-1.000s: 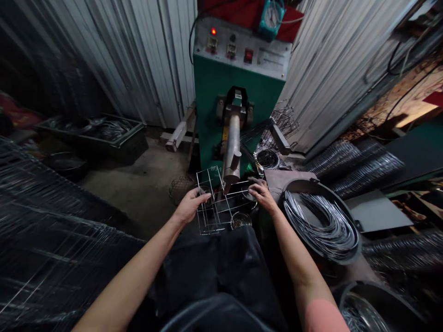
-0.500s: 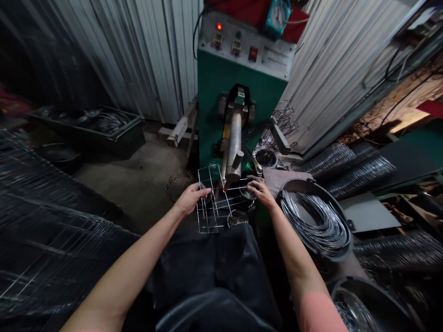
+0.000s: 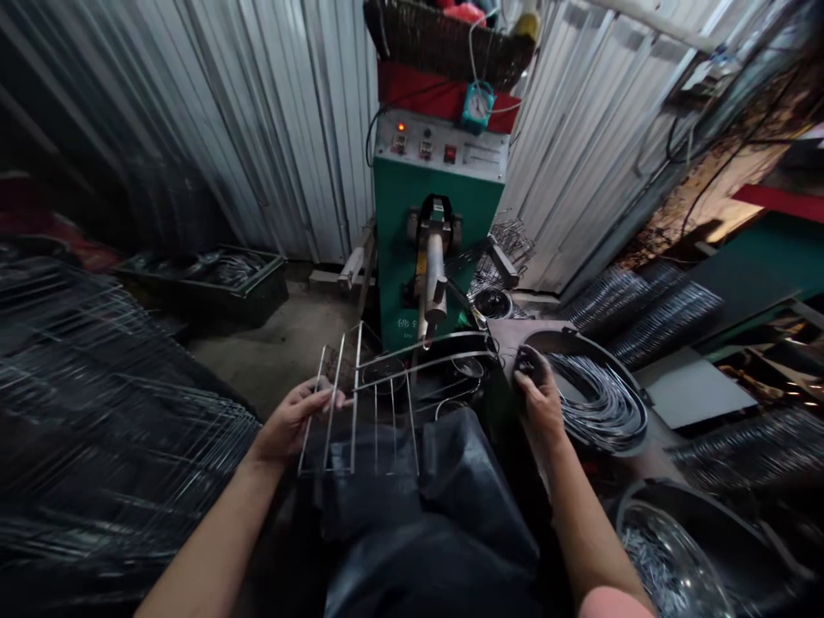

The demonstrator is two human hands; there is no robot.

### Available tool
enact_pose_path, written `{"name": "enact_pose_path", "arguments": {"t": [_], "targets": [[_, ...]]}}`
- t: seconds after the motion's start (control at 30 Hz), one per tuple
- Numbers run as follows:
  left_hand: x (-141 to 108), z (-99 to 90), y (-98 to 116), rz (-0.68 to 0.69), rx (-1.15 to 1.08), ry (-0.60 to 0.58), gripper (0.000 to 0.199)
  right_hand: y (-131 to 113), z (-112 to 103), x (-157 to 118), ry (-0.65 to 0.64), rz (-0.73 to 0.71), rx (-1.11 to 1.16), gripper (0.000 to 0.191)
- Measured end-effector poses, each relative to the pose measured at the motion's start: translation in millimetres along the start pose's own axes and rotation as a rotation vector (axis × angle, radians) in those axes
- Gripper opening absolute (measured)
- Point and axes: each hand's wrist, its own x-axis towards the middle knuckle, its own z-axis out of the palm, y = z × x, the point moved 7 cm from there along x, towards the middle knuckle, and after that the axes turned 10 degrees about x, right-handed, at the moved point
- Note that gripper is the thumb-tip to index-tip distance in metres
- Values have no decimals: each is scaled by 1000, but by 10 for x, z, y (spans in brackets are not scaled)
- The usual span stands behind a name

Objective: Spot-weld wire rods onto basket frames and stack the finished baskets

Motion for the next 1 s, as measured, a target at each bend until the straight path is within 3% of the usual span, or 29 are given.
{"name": "enact_pose_path", "arguments": {"t": [0.07, 0.17, 0.23, 0.3, 0.37, 0.5, 0.63, 0.7, 0.77, 0.83, 0.9, 1.0], "targets": [[-180, -27, -44, -66, -182, 37, 17, 122, -45, -265, -61, 50, -4, 61], [-375, 101, -361, -221, -427, 64, 20, 201, 221, -751, -352, 12, -135, 73], [-490, 247, -672, -339, -531, 65, 26, 163, 431, -1076, -518, -56, -232, 64], [-594, 353, -972, -420, -588, 98, 32, 89, 568, -1341, -632, -105, -297, 41], [-666, 428, -1200, -469, -620, 114, 39, -12, 616, -1532, -700, -136, -305, 24], [-659, 528, -1372, -499, -619, 26, 50, -256, 588, -1698, -673, -157, -193, 25], [-624, 533, -1386, -551, -399, -71, 61, -339, 615, -1554, -418, -13, -104, 30], [-645, 446, -1356, -566, -131, -8, 60, -309, 672, -1427, -284, 67, -79, 31], [-640, 297, -1138, -411, 226, 198, 55, -266, 778, -1306, -220, 110, -49, 31], [-631, 302, -748, -126, 519, 365, 49, -229, 921, -1200, -226, 122, -20, 30], [-583, 497, -439, 90, 639, 362, 43, -206, 1062, -1113, -253, 119, -7, 29], [-401, 757, -246, 164, 590, 324, 41, -195, 1205, -992, -246, 116, 3, 29]]}}
